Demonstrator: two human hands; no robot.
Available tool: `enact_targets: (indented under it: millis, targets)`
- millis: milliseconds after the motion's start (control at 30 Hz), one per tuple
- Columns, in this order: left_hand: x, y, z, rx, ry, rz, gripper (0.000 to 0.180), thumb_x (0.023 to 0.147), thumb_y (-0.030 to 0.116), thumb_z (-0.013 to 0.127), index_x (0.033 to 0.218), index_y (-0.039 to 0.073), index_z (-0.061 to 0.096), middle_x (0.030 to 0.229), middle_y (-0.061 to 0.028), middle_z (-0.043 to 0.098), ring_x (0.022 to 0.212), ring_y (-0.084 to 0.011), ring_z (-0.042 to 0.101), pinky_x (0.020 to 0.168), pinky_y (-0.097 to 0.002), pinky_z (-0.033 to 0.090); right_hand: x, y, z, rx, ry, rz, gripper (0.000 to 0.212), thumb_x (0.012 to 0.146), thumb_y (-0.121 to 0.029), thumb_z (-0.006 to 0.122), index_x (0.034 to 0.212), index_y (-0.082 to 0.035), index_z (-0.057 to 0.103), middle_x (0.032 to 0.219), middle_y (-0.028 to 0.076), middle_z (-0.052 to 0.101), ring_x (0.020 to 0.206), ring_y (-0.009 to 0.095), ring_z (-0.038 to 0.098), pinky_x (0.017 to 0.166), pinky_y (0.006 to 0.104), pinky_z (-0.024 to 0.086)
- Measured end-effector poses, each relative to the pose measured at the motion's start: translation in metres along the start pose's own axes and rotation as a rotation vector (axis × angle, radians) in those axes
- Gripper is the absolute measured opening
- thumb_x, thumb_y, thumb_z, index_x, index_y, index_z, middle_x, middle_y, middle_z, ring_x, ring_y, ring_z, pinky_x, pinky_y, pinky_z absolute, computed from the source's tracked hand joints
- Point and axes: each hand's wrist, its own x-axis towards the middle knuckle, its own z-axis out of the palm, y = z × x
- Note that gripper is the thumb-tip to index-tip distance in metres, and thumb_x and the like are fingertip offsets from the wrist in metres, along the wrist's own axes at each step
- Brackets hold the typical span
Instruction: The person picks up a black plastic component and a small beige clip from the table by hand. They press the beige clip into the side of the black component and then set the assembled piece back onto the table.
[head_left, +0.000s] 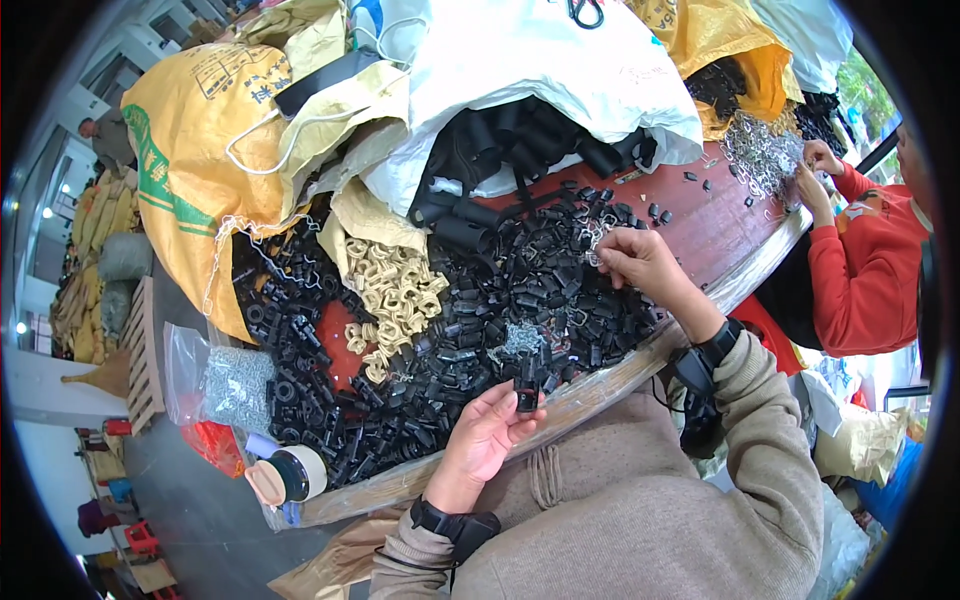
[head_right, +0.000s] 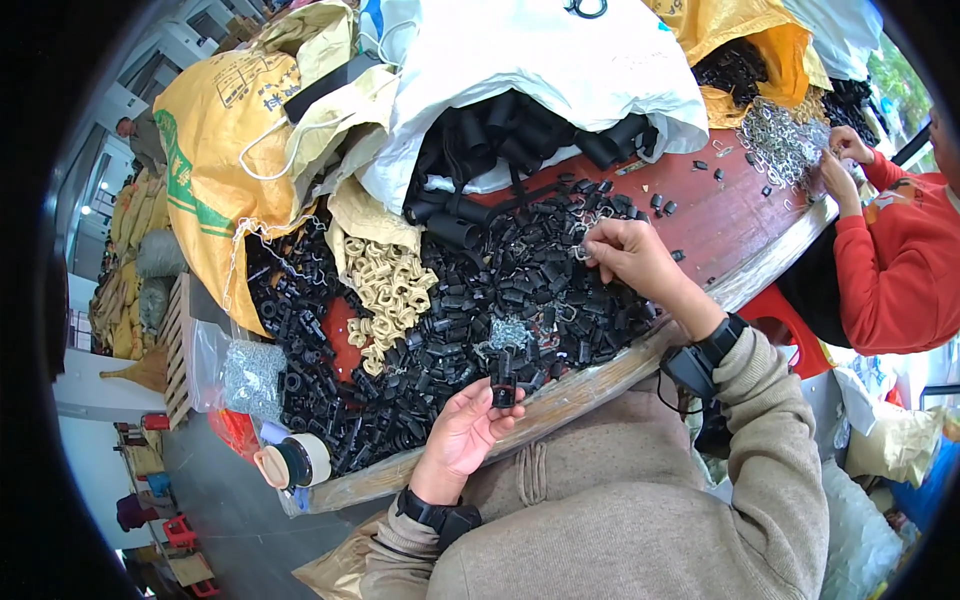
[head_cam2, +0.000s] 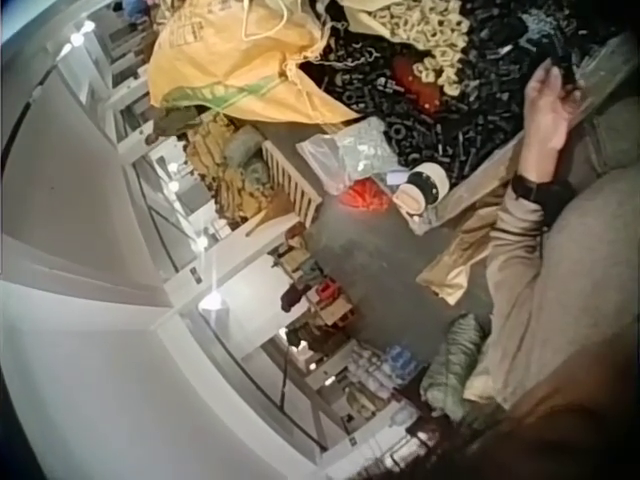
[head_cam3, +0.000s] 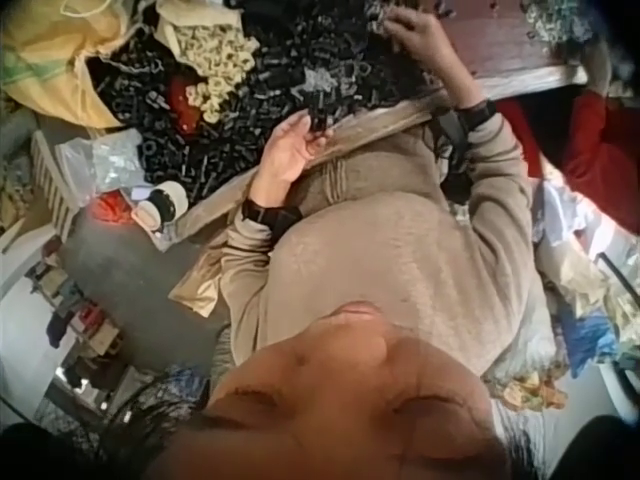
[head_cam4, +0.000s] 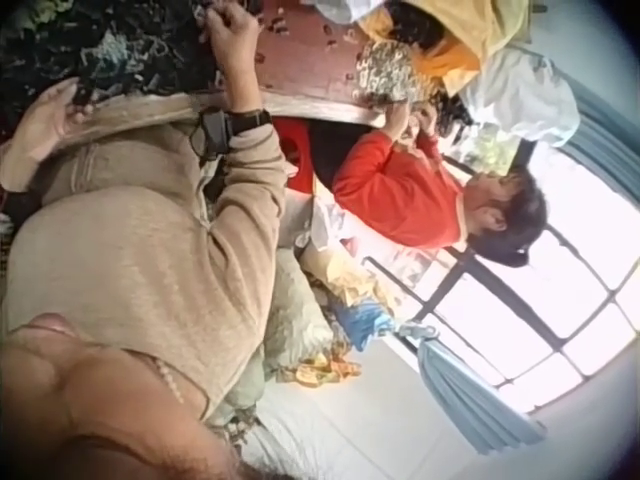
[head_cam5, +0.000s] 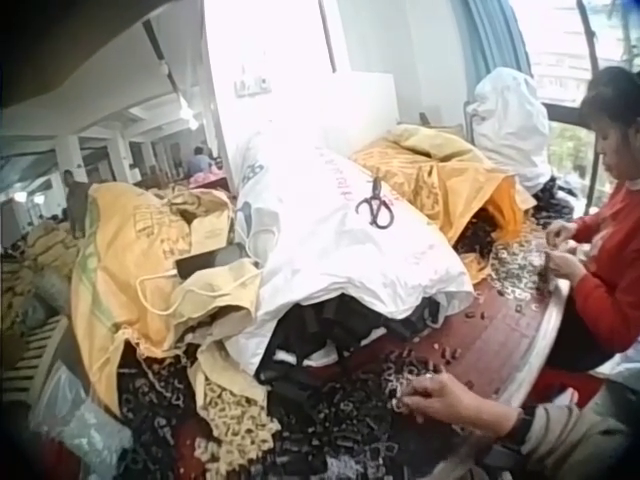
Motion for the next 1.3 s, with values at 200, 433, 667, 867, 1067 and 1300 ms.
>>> enact_targets:
  millis: [200,433,667,867,1067,1300]
  targets:
    - [0.010,0.006,0.015,0.010,0.007,0.109,0.029,0.084,0.013,0.053,0.108,-0.002,0.049,0.102,-0.0176,0.056,0.090,-0.0248,0.058,0.075,-0.0301,0.051,-0.019,-0.029,0.024,0.353,-0.102,0.108,0.009,0.082,-0.009,0.053,0.079,0.000,0.055,0.064,0.002,0.057,0.047,0.005,0.049,0.044,0.0176,0.038]
    - [0.016,0.008,0.023,0.007,0.027,0.254,0.023,0.084,0.012,0.053,0.104,0.001,0.052,0.101,-0.0120,0.057,0.092,-0.0201,0.057,0.080,-0.0296,0.047,-0.019,-0.042,0.052,0.238,-0.183,0.022,0.008,0.081,-0.007,0.051,0.077,-0.001,0.054,0.060,0.001,0.054,0.046,0.004,0.048,0.041,0.0188,0.037]
    - [0.038,-0.017,0.006,-0.113,-0.063,0.232,0.020,0.085,0.008,0.049,0.105,0.003,0.053,0.102,-0.0060,0.057,0.095,-0.0152,0.054,0.087,-0.0310,0.043,-0.050,-0.059,0.069,0.083,-0.235,0.034,0.010,0.078,-0.007,0.057,0.072,0.000,0.052,0.051,0.000,0.050,0.043,0.005,0.047,0.038,0.0197,0.037]
    - [0.039,-0.016,0.007,-0.072,-0.113,0.331,0.024,0.085,0.013,0.052,0.107,0.005,0.053,0.097,-0.0016,0.058,0.091,-0.0095,0.053,0.084,-0.0244,0.042,-0.048,-0.060,0.071,0.128,-0.248,0.003,0.008,0.079,-0.005,0.055,0.073,-0.001,0.052,0.054,0.001,0.052,0.043,0.005,0.048,0.039,0.0192,0.036]
    - [0.043,-0.013,-0.001,0.006,-0.094,0.340,0.026,0.084,0.015,0.053,0.108,0.005,0.053,0.097,0.0001,0.058,0.089,-0.0089,0.053,0.083,-0.0236,0.043,-0.041,-0.053,0.073,0.356,-0.343,0.085,0.009,0.080,-0.004,0.053,0.073,-0.002,0.050,0.058,0.000,0.051,0.044,0.004,0.045,0.040,0.0175,0.034]
    - [0.029,0.000,0.011,-0.020,-0.035,0.297,0.025,0.084,0.013,0.054,0.107,0.004,0.054,0.098,-0.0016,0.058,0.089,-0.0115,0.056,0.081,-0.0241,0.045,-0.045,-0.042,0.070,0.392,-0.222,-0.016,0.012,0.079,-0.008,0.057,0.071,-0.004,0.049,0.057,-0.002,0.046,0.049,0.004,0.042,0.043,0.0183,0.033]
